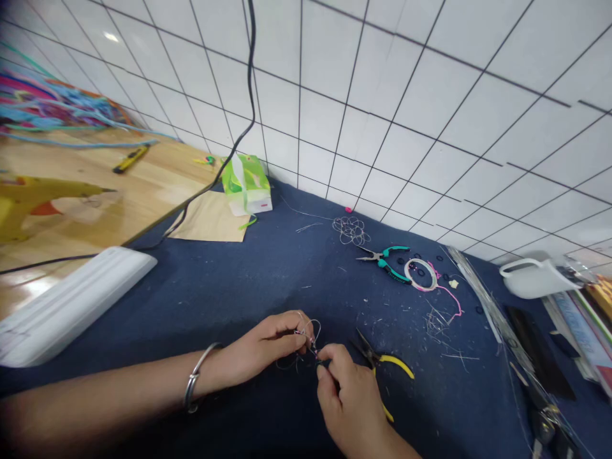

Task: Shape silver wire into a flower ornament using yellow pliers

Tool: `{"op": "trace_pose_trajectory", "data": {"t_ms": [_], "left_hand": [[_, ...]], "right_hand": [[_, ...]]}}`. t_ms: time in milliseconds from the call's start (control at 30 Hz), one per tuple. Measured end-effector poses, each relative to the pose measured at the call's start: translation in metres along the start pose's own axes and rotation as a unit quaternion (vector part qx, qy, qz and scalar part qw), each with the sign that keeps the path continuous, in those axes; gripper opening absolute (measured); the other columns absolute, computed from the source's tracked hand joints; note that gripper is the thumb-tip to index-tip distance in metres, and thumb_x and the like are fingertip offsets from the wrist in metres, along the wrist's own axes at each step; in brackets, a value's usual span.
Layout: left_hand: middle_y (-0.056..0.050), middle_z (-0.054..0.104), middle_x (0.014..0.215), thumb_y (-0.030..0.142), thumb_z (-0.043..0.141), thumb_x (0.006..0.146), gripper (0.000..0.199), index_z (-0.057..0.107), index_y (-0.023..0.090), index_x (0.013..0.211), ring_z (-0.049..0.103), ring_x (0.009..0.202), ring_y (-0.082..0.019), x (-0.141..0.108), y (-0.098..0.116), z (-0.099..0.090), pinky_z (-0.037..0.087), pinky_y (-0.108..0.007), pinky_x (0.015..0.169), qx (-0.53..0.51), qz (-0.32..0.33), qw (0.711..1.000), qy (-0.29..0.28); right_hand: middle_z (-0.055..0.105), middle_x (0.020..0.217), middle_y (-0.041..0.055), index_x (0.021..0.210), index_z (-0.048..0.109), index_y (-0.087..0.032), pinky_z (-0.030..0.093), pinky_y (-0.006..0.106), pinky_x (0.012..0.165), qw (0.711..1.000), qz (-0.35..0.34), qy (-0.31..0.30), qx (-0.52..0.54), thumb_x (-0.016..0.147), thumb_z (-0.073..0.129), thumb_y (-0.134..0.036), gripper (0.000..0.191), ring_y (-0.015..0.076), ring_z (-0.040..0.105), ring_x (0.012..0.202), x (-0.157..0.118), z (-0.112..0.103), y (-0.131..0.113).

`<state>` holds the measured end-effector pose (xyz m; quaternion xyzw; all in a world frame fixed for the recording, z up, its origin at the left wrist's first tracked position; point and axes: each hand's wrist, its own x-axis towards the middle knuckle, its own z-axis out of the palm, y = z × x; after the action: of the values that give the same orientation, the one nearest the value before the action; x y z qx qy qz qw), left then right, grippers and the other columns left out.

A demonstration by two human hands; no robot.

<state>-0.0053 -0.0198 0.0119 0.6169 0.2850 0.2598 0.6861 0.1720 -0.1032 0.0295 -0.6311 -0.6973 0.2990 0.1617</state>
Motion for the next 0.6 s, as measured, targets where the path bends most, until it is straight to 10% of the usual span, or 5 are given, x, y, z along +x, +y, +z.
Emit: {"op": "trace_pose_trajectory", "data": {"t_ms": [600], "left_hand": [[-0.005, 0.051, 0.115, 0.011, 0.038, 0.085, 0.03, 0.053, 0.02, 0.11, 0.047, 0.105, -0.019, 0.004, -0.001, -0.005, 0.035, -0.035, 0.093, 0.013, 0.042, 0.999, -0.02]], "right_hand": [[0.047, 0.054, -0.0058, 0.124, 0.033, -0.018, 0.038, 0.026, 0.056, 0.999, 0.026, 0.029, -0.022, 0.085, 0.036, -0.024, 0.039, 0.0143, 0.05, 0.05, 0.018, -0.002, 0.001]]}}
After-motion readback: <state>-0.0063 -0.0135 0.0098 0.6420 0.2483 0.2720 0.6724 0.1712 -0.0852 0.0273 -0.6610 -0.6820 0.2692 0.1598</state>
